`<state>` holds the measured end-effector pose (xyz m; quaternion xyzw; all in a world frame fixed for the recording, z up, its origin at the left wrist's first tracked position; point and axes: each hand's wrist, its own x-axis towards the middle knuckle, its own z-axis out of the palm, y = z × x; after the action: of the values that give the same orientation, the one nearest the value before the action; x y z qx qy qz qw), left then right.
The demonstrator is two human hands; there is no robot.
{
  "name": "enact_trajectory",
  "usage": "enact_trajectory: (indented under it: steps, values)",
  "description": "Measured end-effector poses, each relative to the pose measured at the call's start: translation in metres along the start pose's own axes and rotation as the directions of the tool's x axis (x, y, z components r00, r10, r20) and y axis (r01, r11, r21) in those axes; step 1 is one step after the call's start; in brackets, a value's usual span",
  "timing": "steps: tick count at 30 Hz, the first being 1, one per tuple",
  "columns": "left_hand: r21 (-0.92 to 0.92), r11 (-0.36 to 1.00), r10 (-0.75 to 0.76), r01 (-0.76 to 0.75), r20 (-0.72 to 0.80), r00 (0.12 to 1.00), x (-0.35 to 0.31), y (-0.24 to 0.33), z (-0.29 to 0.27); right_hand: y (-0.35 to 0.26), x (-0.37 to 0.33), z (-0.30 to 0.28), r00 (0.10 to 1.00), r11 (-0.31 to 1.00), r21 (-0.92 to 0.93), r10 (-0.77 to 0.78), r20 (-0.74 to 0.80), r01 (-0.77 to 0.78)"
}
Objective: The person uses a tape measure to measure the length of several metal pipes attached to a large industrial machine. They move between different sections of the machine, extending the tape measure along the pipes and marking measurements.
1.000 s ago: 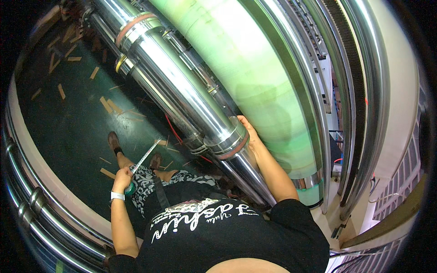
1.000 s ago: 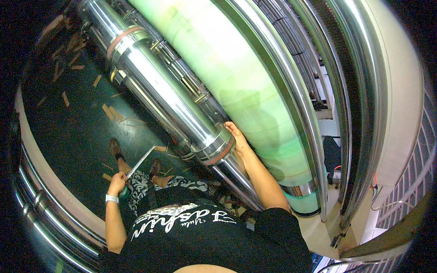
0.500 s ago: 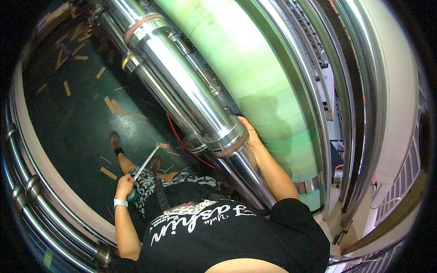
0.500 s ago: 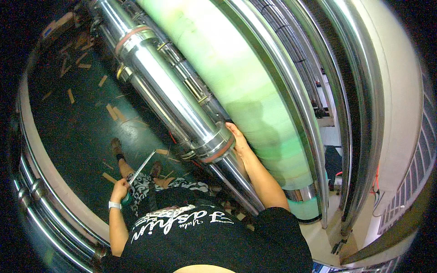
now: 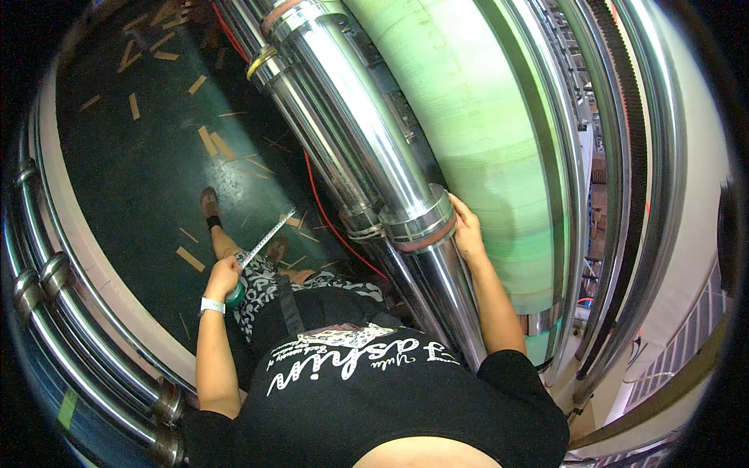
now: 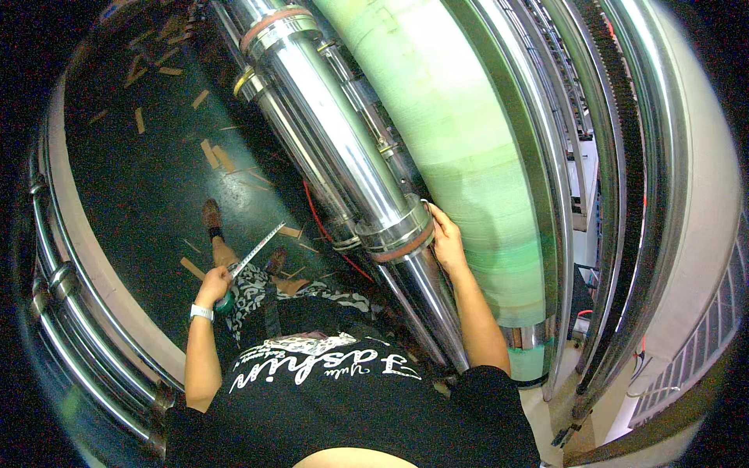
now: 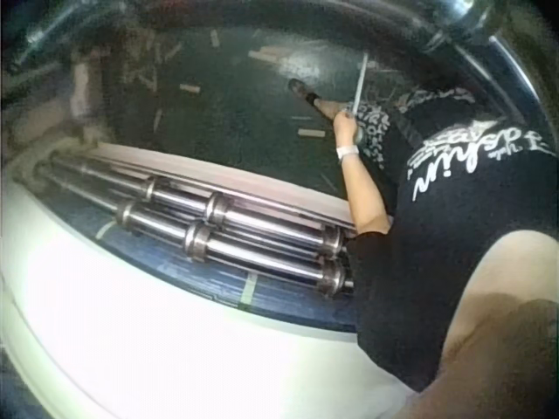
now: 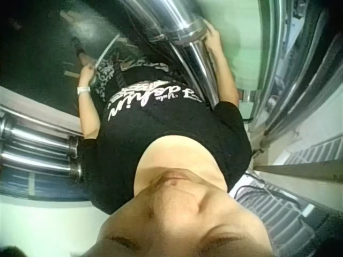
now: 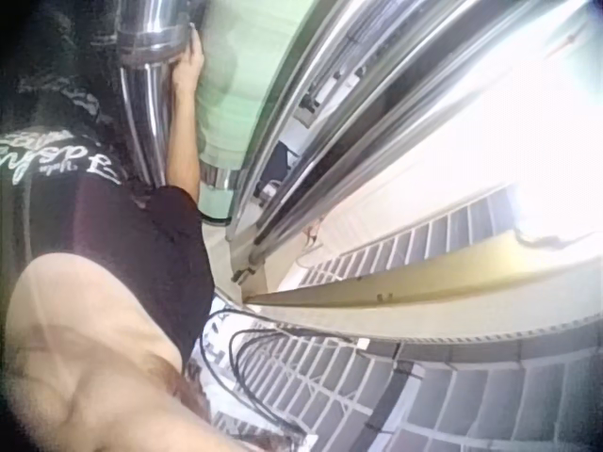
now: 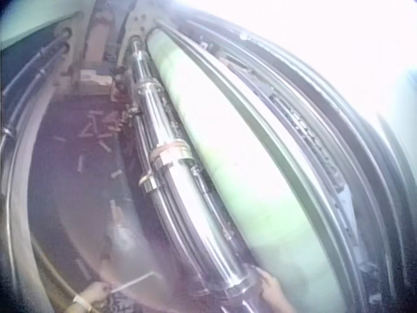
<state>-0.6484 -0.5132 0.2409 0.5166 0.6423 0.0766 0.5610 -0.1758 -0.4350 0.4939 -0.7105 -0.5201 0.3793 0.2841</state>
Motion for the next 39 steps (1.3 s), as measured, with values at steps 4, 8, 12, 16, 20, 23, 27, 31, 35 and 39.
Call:
enact_trajectory:
  steps: [4, 8, 12, 16, 20, 23, 27, 31, 35, 39]
  values:
    - [0.051, 0.997, 0.054, -0.053, -0.028, 0.998, 0.006, 0.005, -0.001, 0.006, -0.003, 0.006, 0.986, 0.967, 0.223, 0.148, -0.079, -0.127]
    - [0.058, 0.998, 0.006, -0.007, 0.004, 1.000, 0.007, 0.002, -0.005, 0.009, 0.002, 0.003, 0.973, 0.935, 0.284, 0.230, -0.029, -0.212]
    - [0.011, 1.000, -0.006, 0.006, 0.009, 1.000, 0.008, -0.009, -0.004, 0.021, 0.006, 0.003, 0.995, 0.969, 0.229, 0.101, -0.019, -0.094]
    - [0.061, 0.998, 0.029, -0.029, -0.003, 1.000, 0.008, -0.010, -0.006, 0.017, 0.007, 0.005, 1.000, 0.996, 0.092, 0.006, -0.028, -0.003]
    - [0.060, 0.997, 0.041, -0.042, 0.015, 0.999, 0.011, -0.012, -0.004, 0.011, 0.008, 0.007, 1.000, 0.997, 0.070, 0.016, -0.011, -0.015]
    - [0.066, 0.996, 0.052, -0.053, 0.015, 0.999, 0.011, -0.015, -0.001, 0.026, 0.010, 0.002, 1.000, 0.996, 0.092, 0.021, -0.022, -0.019]
    - [0.067, 0.997, 0.025, -0.027, 0.040, 0.999, 0.012, -0.013, -0.001, 0.021, 0.014, 0.001, 0.999, 0.997, 0.059, 0.045, 0.022, -0.046]
    - [0.101, 0.992, 0.070, -0.071, 0.014, 0.997, 0.012, -0.014, -0.003, 0.004, 0.013, 0.003, 0.996, 0.993, -0.114, -0.002, 0.090, 0.013]
    - [0.082, 0.996, 0.023, -0.026, 0.034, 0.999, 0.014, -0.011, -0.006, -0.011, 0.011, 0.000, 0.995, 0.961, -0.278, 0.014, 0.103, 0.015]
    - [0.078, 0.996, -0.056, 0.050, 0.070, 0.996, 0.020, -0.014, -0.004, -0.020, 0.008, -0.002, 0.993, 0.888, -0.457, 0.012, 0.121, 0.046]
